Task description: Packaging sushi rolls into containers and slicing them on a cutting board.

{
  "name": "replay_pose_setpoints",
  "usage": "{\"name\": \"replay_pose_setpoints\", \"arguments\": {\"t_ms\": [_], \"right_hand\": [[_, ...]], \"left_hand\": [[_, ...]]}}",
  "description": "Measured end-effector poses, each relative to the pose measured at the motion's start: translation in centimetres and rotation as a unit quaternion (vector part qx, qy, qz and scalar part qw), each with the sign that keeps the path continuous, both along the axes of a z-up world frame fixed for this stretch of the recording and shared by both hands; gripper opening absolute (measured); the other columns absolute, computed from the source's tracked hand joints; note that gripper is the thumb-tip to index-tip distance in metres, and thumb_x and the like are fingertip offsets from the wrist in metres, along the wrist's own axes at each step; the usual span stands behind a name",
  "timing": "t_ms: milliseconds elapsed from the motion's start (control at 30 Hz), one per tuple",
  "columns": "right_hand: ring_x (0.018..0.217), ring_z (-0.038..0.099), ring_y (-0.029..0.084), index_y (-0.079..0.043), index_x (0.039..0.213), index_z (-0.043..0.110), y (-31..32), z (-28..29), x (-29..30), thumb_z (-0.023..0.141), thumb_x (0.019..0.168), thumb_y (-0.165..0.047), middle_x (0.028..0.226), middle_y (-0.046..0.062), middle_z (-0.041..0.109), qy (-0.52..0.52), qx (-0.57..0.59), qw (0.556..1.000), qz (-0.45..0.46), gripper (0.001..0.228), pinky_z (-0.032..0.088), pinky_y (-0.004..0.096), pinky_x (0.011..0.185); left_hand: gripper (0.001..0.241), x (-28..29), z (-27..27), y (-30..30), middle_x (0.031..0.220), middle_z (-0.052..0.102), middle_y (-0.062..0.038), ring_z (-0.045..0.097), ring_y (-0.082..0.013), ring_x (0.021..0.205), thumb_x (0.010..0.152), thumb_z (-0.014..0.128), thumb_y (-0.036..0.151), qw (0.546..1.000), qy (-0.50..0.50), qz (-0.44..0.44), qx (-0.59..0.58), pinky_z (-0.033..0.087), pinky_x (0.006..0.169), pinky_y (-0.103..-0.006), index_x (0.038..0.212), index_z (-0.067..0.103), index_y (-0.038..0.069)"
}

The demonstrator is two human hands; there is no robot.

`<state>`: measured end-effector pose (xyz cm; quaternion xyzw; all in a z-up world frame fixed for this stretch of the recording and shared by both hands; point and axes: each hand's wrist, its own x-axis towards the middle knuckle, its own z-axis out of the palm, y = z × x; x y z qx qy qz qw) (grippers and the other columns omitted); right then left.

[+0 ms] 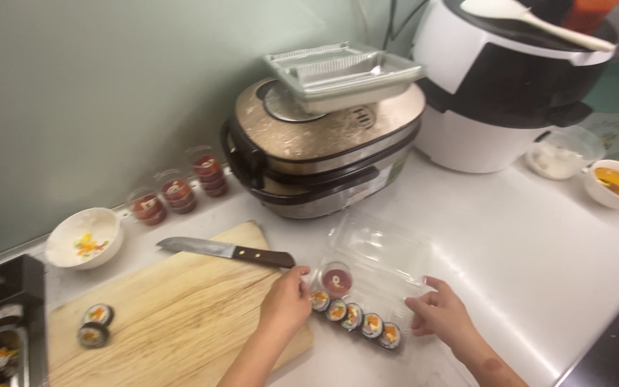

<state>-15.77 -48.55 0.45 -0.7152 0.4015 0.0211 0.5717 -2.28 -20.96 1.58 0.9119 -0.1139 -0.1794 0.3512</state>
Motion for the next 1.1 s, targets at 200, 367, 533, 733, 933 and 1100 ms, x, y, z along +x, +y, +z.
{"name": "replay_pose_setpoints", "arguments": {"t_ms": [200,367,533,733,933,1100], "right_hand": [[0.075,0.072,0.025,-0.005,0.152,0.038,-0.5,2.2,0.6,0.075,0.088,-0.024,0.103,0.014,0.066,0.028,-0.057,0.998,0.030,0.076,0.063,0.039,0.062],[0.110,0.059,0.027,-0.007,0.146,0.042,1.0,3.1,-0.5,0.080,0.081,-0.027,0.127,0.015,0.057,-0.055,-0.337,0.931,0.129,0.078,0.054,0.043,0.086],[0.128,0.051,0.026,-0.016,0.141,0.051,4.5,6.1,-1.4,0.077,0.076,-0.022,0.132,0.006,0.065,-0.145,-0.353,0.875,0.298,0.070,0.041,0.043,0.105],[0.129,0.054,0.020,-0.023,0.150,0.048,5.7,6.4,-1.3,0.071,0.078,-0.013,0.127,0.000,0.068,-0.051,-0.286,0.888,0.357,0.076,0.027,0.040,0.116],[0.125,0.058,0.016,-0.025,0.148,0.051,5.7,5.5,-1.4,0.071,0.079,-0.017,0.122,-0.002,0.073,-0.051,-0.285,0.893,0.345,0.072,0.025,0.040,0.117],[0.125,0.057,0.017,-0.024,0.146,0.053,5.4,5.0,-1.6,0.075,0.079,-0.021,0.122,-0.001,0.072,-0.055,-0.283,0.897,0.334,0.070,0.026,0.039,0.116]], "left_hand": [[0.037,-1.1,0.7,-1.1,0.104,0.072,-0.001,0.067,-0.0197,0.104,0.091,0.063,0.019,1.000,-0.003,0.007,-0.016,0.054,0.088,-0.0376,0.128,0.061,0.018],[0.037,-2.9,0.9,-1.0,0.117,0.059,-0.011,0.056,-0.0308,0.115,0.082,0.069,0.011,0.977,-0.198,-0.072,-0.023,0.051,0.089,-0.0433,0.119,0.062,0.013],[0.035,-5.0,2.6,-1.7,0.111,0.062,-0.011,0.059,-0.0320,0.109,0.080,0.070,0.008,0.942,-0.256,-0.211,-0.049,0.050,0.088,-0.0456,0.114,0.064,0.012],[0.039,-3.9,0.6,-4.9,0.100,0.071,-0.014,0.069,-0.0348,0.095,0.085,0.071,0.024,0.934,-0.196,-0.299,-0.002,0.052,0.083,-0.0503,0.121,0.064,0.010],[0.040,-2.6,0.9,-6.6,0.102,0.072,-0.018,0.071,-0.0332,0.099,0.085,0.073,0.034,0.909,-0.131,-0.362,0.160,0.054,0.086,-0.0460,0.109,0.064,0.004],[0.041,-2.3,2.2,-6.4,0.100,0.073,-0.015,0.071,-0.0307,0.100,0.077,0.076,0.032,0.920,-0.126,-0.349,0.127,0.055,0.086,-0.0429,0.105,0.066,0.004]]}}
